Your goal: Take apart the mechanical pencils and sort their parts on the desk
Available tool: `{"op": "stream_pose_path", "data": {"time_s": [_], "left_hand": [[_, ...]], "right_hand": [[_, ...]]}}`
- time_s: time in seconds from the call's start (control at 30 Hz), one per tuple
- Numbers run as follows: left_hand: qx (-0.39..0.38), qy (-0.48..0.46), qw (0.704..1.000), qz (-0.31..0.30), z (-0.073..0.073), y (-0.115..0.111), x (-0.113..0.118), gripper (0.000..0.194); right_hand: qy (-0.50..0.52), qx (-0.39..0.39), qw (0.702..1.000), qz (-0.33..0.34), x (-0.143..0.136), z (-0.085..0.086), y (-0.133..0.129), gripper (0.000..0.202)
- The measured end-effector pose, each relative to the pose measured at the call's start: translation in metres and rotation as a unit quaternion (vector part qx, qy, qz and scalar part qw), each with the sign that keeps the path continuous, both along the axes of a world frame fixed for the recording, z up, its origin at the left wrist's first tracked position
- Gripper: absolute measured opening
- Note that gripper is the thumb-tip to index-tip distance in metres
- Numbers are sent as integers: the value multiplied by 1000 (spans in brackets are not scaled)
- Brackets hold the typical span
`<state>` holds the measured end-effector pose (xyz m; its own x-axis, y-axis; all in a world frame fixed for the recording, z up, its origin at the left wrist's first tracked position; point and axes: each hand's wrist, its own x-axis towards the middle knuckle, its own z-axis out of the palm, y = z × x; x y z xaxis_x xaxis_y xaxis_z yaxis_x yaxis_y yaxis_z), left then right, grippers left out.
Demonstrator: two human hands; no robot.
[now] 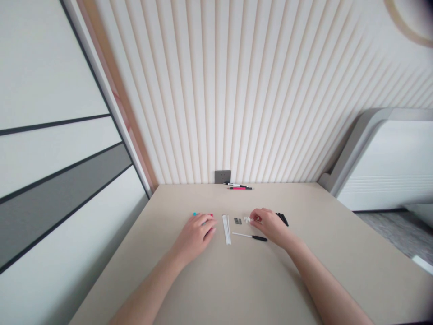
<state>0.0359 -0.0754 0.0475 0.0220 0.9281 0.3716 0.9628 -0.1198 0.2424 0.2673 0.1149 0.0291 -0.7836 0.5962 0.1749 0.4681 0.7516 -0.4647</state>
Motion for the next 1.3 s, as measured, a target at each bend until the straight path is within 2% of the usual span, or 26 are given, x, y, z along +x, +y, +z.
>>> {"op": "stream_pose_path", "data": {"time_s": [0.1,0.2,0.4,1.03,1.3], "left_hand": [[-10,-10,999,-31,-4,2,11,21],[-14,-20,999,-48,-5,1,11,20],[-20,-25,999,-41,-4,0,4,22],[-34,-22,998,-49,-5,-2,3,22],[-36,-17,998,-48,-6,-1,1,23]], "right_hand": [[-28,6,1000,6,-2,0,-4,7],[-35,14,999,12,-5,-1,-6,8],[-28,11,999,17,-5,-3,-7,11],[-46,16,999,15,-5,-3,-6,20],[-68,53,996,13,-4,2,-11,21]]}}
